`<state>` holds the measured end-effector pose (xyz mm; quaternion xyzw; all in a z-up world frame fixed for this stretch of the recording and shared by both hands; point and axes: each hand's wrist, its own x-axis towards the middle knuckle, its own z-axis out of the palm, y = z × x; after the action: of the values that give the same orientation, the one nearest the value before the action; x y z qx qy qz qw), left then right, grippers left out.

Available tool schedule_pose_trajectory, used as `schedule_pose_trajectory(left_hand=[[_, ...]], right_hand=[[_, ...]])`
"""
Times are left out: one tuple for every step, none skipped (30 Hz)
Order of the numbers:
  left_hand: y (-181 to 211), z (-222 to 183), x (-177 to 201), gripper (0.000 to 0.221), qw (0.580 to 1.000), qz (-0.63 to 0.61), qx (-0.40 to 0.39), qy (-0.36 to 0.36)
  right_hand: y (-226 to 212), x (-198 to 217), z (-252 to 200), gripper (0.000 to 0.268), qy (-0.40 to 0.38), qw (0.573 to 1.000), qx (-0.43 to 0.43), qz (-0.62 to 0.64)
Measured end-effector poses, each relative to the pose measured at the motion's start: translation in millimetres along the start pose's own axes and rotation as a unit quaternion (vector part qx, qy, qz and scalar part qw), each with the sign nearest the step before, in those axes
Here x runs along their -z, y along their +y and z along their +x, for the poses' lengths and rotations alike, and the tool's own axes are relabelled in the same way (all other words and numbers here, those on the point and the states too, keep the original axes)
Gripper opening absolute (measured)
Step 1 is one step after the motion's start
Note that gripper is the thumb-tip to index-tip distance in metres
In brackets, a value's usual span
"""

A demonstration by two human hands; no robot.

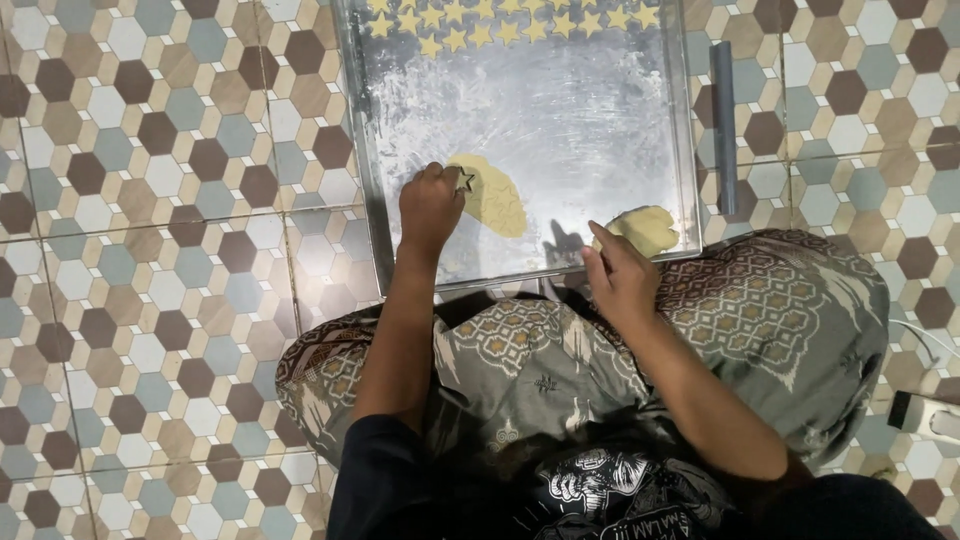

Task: Arranging star-shaped dough pieces on a baking tray in neat rows.

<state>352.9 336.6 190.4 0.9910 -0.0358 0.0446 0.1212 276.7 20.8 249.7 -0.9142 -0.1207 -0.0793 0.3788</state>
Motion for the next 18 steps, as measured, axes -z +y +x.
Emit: schedule_pose_trajectory(left_hand=[[-1.9, 0.2, -1.8, 0.031, 1.0, 0.01, 0.0, 0.001], [-1.6, 1.0, -0.6, 0.031, 1.0, 0.011, -0.001, 0.002], [-1.7, 1.6, 0.9, 0.03, 1.0, 0.008, 0.001, -0.002], [-2.4, 1.9, 2.3, 0.029, 1.0, 0.006, 0.005, -0.006], [-2.0, 3.0, 3.2, 0.029, 1.0, 0.007, 0.005, -0.005], [-1.2, 2.5, 3.7, 0.03, 1.0, 0.001, 0.008, -0.01], [-0.6, 2.1, 4.0, 0.03, 1.0, -0.005, 0.011, -0.014], [-1.6, 2.1, 1.5, 0.03, 1.0, -0.005, 0.013, -0.015], [-2.4, 2.2, -1.0, 0.03, 1.0, -0.014, 0.016, -0.022], [-3.2, 3.3, -3.4, 0.029, 0.999, -0.023, 0.018, -0.028], [-3.3, 2.6, -2.5, 0.029, 0.999, -0.023, 0.019, -0.028], [-3.0, 3.0, -1.8, 0.029, 0.999, -0.023, 0.021, -0.032], [-2.5, 3.4, -0.9, 0.03, 0.999, -0.024, 0.022, -0.036], [-1.5, 2.8, 2.5, 0.03, 0.999, -0.025, 0.021, -0.035], [-0.4, 2.1, 6.1, 0.028, 0.998, -0.042, 0.025, -0.036], [0.5, 1.2, 9.8, 0.027, 0.997, -0.06, 0.028, -0.036], [-0.3, 0.1, 9.4, 0.027, 0.997, -0.06, 0.028, -0.036], [-1.2, -1.3, 8.9, 0.027, 0.996, -0.072, 0.032, -0.038]], right_hand=[[1.0, -4.9, 0.6, 0.034, -0.003, 1.0, 0.004, 0.01], [-2.4, -5.4, 2.7, 0.034, -0.002, 1.0, 0.005, 0.01], [-6.2, -6.4, 4.9, 0.033, -0.006, 1.0, 0.006, 0.014], [-10.1, -7.7, 7.3, 0.032, -0.012, 1.0, 0.009, 0.018], [-12.2, -7.0, 9.3, 0.032, -0.011, 1.0, 0.01, 0.018], [-14.3, -6.0, 10.1, 0.029, -0.01, 0.999, 0.018, 0.032], [-16.2, -5.3, 10.9, 0.027, -0.008, 0.999, 0.025, 0.046], [-13.9, -6.4, 10.3, 0.027, -0.01, 0.999, 0.025, 0.046], [-11.4, -7.4, 9.7, 0.026, -0.01, 0.999, 0.03, 0.044], [-8.9, -8.5, 9.4, 0.025, -0.008, 0.998, 0.035, 0.043], [-10.4, -8.2, 9.6, 0.025, -0.009, 0.998, 0.035, 0.043], [-11.8, -7.7, 10.2, 0.024, -0.008, 0.998, 0.035, 0.046], [-13.1, -6.9, 10.7, 0.023, -0.007, 0.998, 0.035, 0.05], [-11.5, -7.9, 10.1, 0.023, -0.006, 0.998, 0.035, 0.049], [-9.9, -8.7, 9.5, 0.022, -0.009, 0.998, 0.036, 0.047], [-8.3, -9.7, 9.0, 0.021, -0.013, 0.998, 0.037, 0.045], [-12.1, -7.9, 10.3, 0.021, -0.012, 0.998, 0.037, 0.044], [-15.9, -6.2, 11.6, 0.02, -0.011, 0.998, 0.038, 0.05]])
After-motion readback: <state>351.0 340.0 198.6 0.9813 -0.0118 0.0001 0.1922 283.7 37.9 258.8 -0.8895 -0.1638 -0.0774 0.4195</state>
